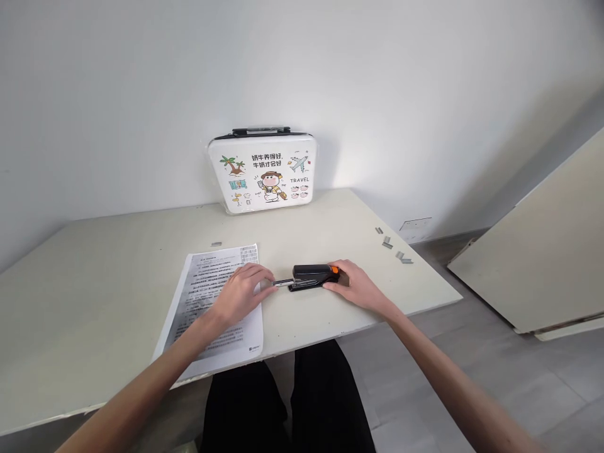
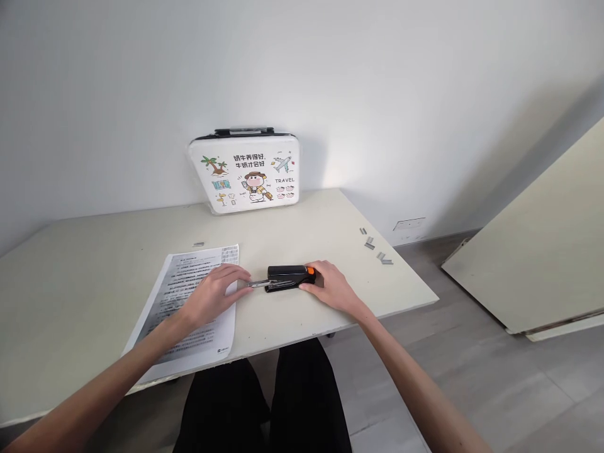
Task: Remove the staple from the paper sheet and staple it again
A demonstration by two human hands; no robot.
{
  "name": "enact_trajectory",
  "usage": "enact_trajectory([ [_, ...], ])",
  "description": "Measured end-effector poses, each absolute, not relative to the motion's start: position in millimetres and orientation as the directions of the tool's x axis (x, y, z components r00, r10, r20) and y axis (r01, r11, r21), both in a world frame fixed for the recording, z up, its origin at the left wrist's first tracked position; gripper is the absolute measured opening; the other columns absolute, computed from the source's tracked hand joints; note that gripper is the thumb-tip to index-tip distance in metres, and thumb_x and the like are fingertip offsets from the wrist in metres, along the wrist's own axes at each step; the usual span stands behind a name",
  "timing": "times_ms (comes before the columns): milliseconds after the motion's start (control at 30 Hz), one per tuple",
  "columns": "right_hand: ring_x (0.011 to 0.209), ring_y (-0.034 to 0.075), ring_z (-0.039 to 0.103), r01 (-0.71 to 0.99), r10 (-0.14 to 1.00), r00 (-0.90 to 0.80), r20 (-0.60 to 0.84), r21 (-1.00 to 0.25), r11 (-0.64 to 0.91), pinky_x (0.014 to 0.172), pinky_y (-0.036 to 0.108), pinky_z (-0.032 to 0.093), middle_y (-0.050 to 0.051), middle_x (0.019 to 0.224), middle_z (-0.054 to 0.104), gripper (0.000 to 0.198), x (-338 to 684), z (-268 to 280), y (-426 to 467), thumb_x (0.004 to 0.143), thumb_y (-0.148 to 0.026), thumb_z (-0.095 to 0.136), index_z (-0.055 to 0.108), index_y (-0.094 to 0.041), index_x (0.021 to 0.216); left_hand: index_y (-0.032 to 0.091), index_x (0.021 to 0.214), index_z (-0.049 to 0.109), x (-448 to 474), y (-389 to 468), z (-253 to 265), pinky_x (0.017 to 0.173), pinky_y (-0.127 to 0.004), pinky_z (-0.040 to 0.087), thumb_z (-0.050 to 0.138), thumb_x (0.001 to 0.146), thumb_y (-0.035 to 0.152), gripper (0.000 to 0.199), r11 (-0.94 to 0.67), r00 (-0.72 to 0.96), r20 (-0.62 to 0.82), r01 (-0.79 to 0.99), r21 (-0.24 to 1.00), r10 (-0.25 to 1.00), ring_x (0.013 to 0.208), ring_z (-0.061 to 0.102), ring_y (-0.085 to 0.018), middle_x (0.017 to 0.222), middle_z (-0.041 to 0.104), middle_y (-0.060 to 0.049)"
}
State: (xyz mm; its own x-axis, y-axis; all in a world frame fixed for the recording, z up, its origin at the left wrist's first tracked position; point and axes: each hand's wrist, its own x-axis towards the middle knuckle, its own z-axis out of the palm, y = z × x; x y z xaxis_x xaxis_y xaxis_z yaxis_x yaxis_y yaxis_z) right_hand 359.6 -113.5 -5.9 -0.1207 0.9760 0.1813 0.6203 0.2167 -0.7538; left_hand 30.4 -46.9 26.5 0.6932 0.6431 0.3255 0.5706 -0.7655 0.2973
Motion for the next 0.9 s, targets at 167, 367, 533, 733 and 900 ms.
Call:
enact_trajectory([
  [167,0.113,0.031,0.064,0.618,0.977,-0.114,0.178,-0.758,0.210,0.098,0.047,0.051,0.007,0.122,0.072,0.033,359,-4,-114,0.093,-0.047,0.069,0.065,-0.030,0.121,0.026,0.118,0.071,-2,-24,41,0.104,-0.045,0.053,0.054,0.100,0.065,0.046,-0.716,0.648,0.305,0.641,0.278,0.698,0.116,0.069,-0.028,0.121,0.076,-0.006],
  [367,0.117,0.031,0.063,0.627,0.978,-0.112,0.175,-0.752,0.206,0.099,0.047,0.051,0.007,0.125,0.072,0.033,358,-3,-115,0.093,-0.046,0.069,0.065,-0.029,0.122,0.019,0.120,0.071,-59,52,52,0.104,-0.050,0.050,0.044,0.103,0.049,0.044,-0.389,0.331,0.326,0.912,0.130,0.885,0.119,0.064,-0.034,0.123,0.074,-0.013],
  [533,0.114,0.029,0.065,0.634,0.980,-0.106,0.168,-0.748,0.196,0.099,0.046,0.051,0.006,0.123,0.072,0.033,358,1,-116,0.094,-0.046,0.068,0.065,-0.029,0.122,0.019,0.126,0.073,-74,92,51,0.106,-0.053,0.047,0.052,0.097,0.043,0.043,-0.241,0.235,0.156,0.970,0.024,0.959,0.127,0.059,-0.039,0.134,0.068,-0.016],
  [733,0.116,0.030,0.064,0.627,0.979,-0.109,0.172,-0.752,0.202,0.099,0.046,0.052,0.006,0.124,0.072,0.031,358,1,-115,0.093,-0.045,0.069,0.065,-0.030,0.120,0.019,0.101,0.076,-63,95,50,0.104,-0.053,0.048,0.055,0.093,0.040,0.031,-0.234,0.222,0.128,0.969,0.083,0.967,0.124,0.060,-0.041,0.121,0.072,-0.018],
  [900,0.116,0.029,0.064,0.626,0.978,-0.107,0.180,-0.752,0.207,0.099,0.045,0.052,0.006,0.124,0.072,0.032,359,-3,-115,0.093,-0.046,0.070,0.065,-0.030,0.121,0.019,0.112,0.067,-43,78,54,0.094,-0.043,0.053,0.045,0.100,0.039,0.033,-0.282,0.251,0.175,0.942,0.183,0.952,0.113,0.067,-0.032,0.119,0.074,-0.013],
])
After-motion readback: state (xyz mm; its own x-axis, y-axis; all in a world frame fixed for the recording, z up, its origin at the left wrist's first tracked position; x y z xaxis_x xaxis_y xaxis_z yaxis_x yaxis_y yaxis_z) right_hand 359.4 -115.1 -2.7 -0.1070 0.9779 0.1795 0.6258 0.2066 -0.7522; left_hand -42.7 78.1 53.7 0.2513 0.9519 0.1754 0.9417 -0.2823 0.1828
